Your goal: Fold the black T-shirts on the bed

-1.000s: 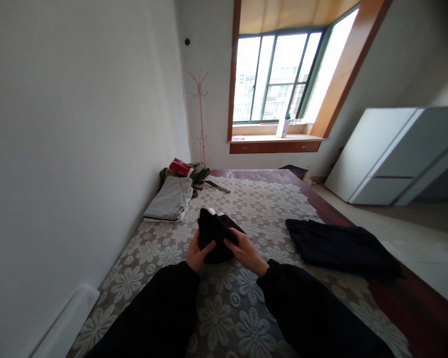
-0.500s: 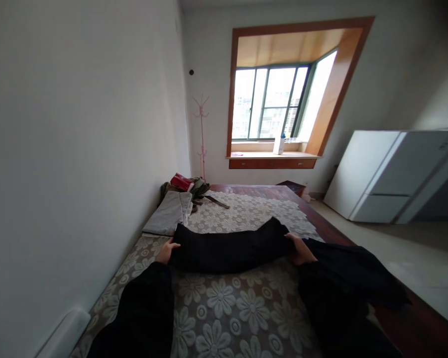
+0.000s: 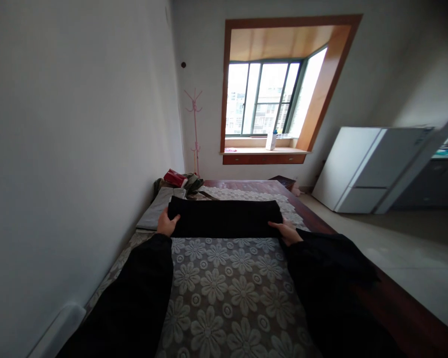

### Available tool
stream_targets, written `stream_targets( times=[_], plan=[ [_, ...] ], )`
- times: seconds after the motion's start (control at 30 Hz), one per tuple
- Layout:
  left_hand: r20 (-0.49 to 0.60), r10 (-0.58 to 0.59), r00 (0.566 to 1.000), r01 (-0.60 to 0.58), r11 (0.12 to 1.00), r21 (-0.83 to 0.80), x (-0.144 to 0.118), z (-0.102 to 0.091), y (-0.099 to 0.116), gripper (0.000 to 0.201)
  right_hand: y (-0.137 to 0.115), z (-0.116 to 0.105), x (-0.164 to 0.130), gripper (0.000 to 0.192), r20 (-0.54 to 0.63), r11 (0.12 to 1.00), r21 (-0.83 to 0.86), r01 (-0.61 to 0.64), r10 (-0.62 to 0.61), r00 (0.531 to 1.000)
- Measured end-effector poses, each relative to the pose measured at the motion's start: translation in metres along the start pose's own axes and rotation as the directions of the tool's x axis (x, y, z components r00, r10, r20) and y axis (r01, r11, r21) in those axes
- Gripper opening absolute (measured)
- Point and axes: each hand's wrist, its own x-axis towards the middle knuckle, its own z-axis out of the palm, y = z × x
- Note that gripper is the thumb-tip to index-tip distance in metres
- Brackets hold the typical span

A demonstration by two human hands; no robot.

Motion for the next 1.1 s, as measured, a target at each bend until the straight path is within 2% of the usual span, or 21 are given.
stream_targets(
  times=[0.1,0.17,0.27,0.33,0.4,0.53,0.67,0.8,0.9,1.0,1.1],
  plan=[
    [0.063,0.056,0.996,-0.062,0.993,0.104,0.007,0.012,0.000,0.068,0.001,-0.003,0.012,0.075,0.021,0.982,-0.189,0.015,-0.012,1.000],
    [0.116,0.119,0.986,-0.138,0.976,0.170,0.007,0.021,-0.001,0.072,0.001,-0.001,0.023,0.078,0.039,0.949,-0.311,0.060,-0.051,0.998],
    [0.234,0.213,0.948,-0.270,0.930,0.248,0.011,0.034,0.000,0.054,-0.001,0.010,0.040,0.061,0.102,0.879,-0.456,0.137,-0.101,0.990],
    [0.332,0.253,0.909,-0.352,0.892,0.284,0.019,0.043,0.001,0.043,-0.003,0.020,0.052,0.049,0.158,0.829,-0.534,0.167,-0.096,0.983],
    [0.408,0.267,0.873,-0.412,0.852,0.323,0.028,0.053,0.001,0.041,-0.003,0.030,0.063,0.046,0.205,0.777,-0.603,0.180,-0.067,0.976],
    [0.482,0.242,0.842,-0.468,0.773,0.429,0.042,0.066,-0.002,0.044,0.000,0.038,0.076,0.043,0.247,0.685,-0.703,0.192,-0.018,0.969],
    [0.528,0.252,0.811,-0.527,0.707,0.472,0.055,0.066,0.003,0.036,-0.002,0.034,0.078,0.039,0.259,0.622,-0.743,0.246,-0.071,0.963],
    [0.565,0.306,0.766,-0.595,0.671,0.442,0.060,0.047,0.018,0.025,-0.014,0.022,0.068,0.026,0.294,0.601,-0.726,0.334,-0.168,0.941],
    [0.566,0.371,0.737,-0.637,0.663,0.395,0.049,0.018,0.028,0.020,-0.026,0.000,0.050,0.021,0.345,0.605,-0.679,0.415,-0.236,0.908],
    [0.518,0.437,0.735,-0.640,0.700,0.317,0.022,-0.022,0.034,0.018,-0.036,-0.031,0.018,0.019,0.436,0.635,-0.554,0.538,-0.330,0.837],
    [0.541,0.413,0.732,-0.592,0.779,0.206,-0.019,-0.064,0.038,0.018,-0.040,-0.061,-0.027,0.019,0.529,0.665,-0.412,0.623,-0.383,0.758]
  ],
)
